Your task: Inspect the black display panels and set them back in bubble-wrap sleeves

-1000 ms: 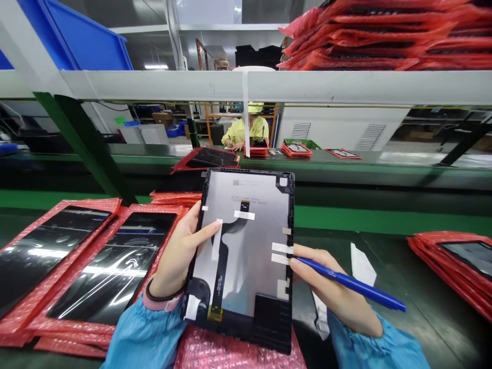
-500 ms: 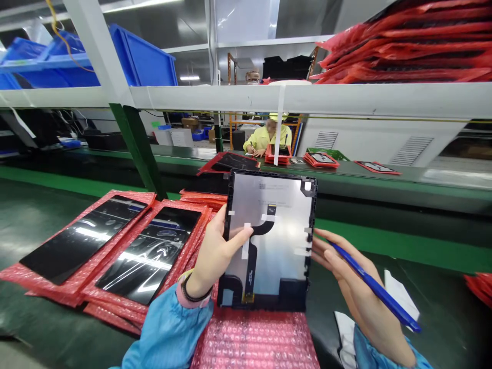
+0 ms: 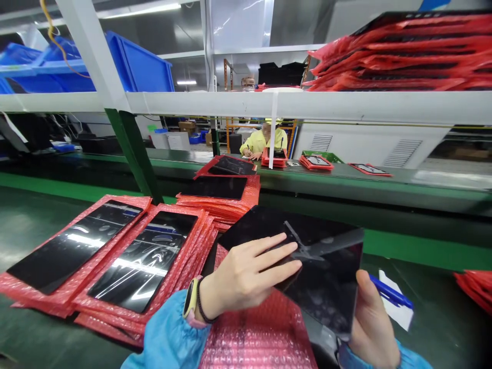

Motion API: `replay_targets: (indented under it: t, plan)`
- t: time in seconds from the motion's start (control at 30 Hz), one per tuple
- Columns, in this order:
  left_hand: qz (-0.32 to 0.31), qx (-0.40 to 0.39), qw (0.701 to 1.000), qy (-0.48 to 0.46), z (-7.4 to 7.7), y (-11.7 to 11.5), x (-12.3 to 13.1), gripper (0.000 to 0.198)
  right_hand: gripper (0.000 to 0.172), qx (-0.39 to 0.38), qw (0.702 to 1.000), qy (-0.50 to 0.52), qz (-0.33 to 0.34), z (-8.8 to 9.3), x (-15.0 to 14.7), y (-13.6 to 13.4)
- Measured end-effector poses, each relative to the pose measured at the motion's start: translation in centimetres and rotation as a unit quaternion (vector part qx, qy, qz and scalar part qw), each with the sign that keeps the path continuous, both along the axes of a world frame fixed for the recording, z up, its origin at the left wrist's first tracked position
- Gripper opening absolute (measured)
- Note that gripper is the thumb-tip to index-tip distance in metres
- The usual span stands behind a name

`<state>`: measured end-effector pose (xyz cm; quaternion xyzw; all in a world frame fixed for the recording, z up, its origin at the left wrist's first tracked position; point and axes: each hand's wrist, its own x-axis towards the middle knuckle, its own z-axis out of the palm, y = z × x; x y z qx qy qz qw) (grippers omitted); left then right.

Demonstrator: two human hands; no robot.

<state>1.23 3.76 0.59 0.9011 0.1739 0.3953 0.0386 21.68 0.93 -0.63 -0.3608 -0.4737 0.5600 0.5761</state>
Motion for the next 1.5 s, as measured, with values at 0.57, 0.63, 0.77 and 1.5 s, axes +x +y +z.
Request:
replay_targets:
  t: [0.57, 0.63, 0.77, 1.5]
  plan:
    - [0.126, -0.353, 0.865, -0.333, -1.1, 0.5, -0.3, 0.014, 0.065, -0.050, 0.992, 0.116, -0.005, -1.6, 1.1, -1.5]
    - [0.063, -0.456, 0.812, -0.358, -0.9, 1.4, -0.4, 0.019, 0.063, -0.044, 0.988, 0.144, -0.026, -2.0, 1.4, -1.5]
    - [-0.073, -0.548, 0.684, -0.475, -0.6, 2.0, 0.0, 0.016, 0.045, 0.002, 0.982, 0.183, -0.038, -3.5, 1.5, -0.8]
    - [-0.028, -0.320, 0.657, -0.682, 0.3, 0.3, -1.4, 0.008, 0.081, 0.074, 0.987, 0.099, 0.098, -1.5, -2.6, -2.2]
